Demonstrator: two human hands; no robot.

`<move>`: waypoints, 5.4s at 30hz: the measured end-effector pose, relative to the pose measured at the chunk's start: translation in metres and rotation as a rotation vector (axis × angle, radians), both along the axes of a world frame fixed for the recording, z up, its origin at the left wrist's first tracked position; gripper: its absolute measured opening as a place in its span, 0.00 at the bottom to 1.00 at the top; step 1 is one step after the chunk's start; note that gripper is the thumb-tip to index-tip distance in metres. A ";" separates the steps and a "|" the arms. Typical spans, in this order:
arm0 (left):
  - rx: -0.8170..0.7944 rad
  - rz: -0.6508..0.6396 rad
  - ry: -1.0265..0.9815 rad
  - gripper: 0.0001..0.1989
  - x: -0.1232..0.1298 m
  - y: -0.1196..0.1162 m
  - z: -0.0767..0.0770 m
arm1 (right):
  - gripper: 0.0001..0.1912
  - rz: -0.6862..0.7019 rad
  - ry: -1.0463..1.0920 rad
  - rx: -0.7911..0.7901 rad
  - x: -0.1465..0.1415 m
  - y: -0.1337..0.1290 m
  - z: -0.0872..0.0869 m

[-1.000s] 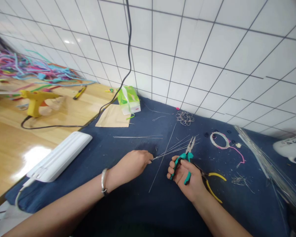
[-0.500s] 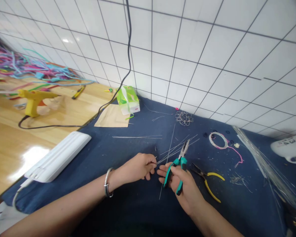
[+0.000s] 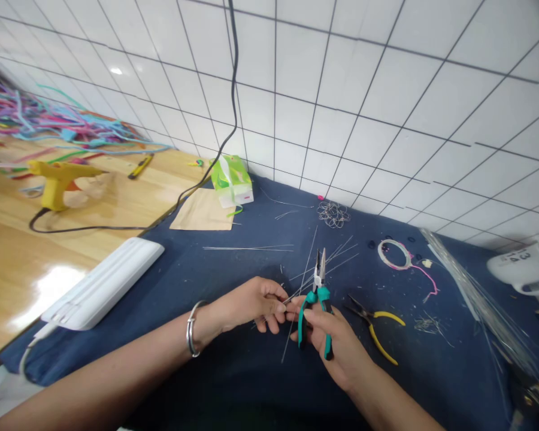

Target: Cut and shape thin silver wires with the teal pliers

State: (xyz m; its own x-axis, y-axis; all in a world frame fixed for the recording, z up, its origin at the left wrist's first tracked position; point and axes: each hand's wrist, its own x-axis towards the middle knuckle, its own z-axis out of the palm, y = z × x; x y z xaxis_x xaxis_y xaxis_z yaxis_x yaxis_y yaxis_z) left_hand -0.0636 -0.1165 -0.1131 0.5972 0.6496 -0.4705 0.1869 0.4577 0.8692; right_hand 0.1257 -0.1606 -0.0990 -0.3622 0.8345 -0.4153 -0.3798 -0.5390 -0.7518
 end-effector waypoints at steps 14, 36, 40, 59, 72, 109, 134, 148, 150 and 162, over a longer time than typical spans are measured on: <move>-0.214 0.266 -0.155 0.16 0.016 -0.025 0.000 | 0.11 -0.074 -0.092 0.058 0.000 0.002 0.000; -0.193 0.230 -0.281 0.09 0.022 -0.040 0.002 | 0.12 -0.361 -0.048 0.098 0.007 0.008 -0.008; 0.142 0.243 -0.212 0.08 0.014 -0.028 0.004 | 0.12 -0.362 -0.016 0.074 0.009 0.011 -0.012; 0.739 0.264 0.139 0.07 -0.034 0.026 -0.004 | 0.14 -0.292 -0.032 0.085 0.013 0.012 -0.015; 0.691 0.327 0.089 0.09 -0.031 0.026 -0.009 | 0.15 -0.280 -0.068 0.105 0.013 0.010 -0.012; 0.042 0.063 -0.341 0.08 -0.022 -0.017 0.026 | 0.21 0.307 -0.410 0.193 0.007 0.003 0.027; -0.080 -0.017 -0.369 0.12 -0.024 -0.016 0.022 | 0.17 0.488 -0.649 0.277 0.009 0.007 0.027; -0.027 -0.069 -0.318 0.15 -0.024 -0.013 0.010 | 0.14 0.539 -0.743 0.366 0.009 0.007 0.021; -0.027 -0.076 -0.317 0.15 -0.024 -0.013 0.008 | 0.14 0.545 -0.754 0.374 0.009 0.006 0.021; -0.053 -0.108 -0.328 0.16 -0.025 -0.011 0.004 | 0.09 0.537 -1.010 0.583 0.004 0.003 0.021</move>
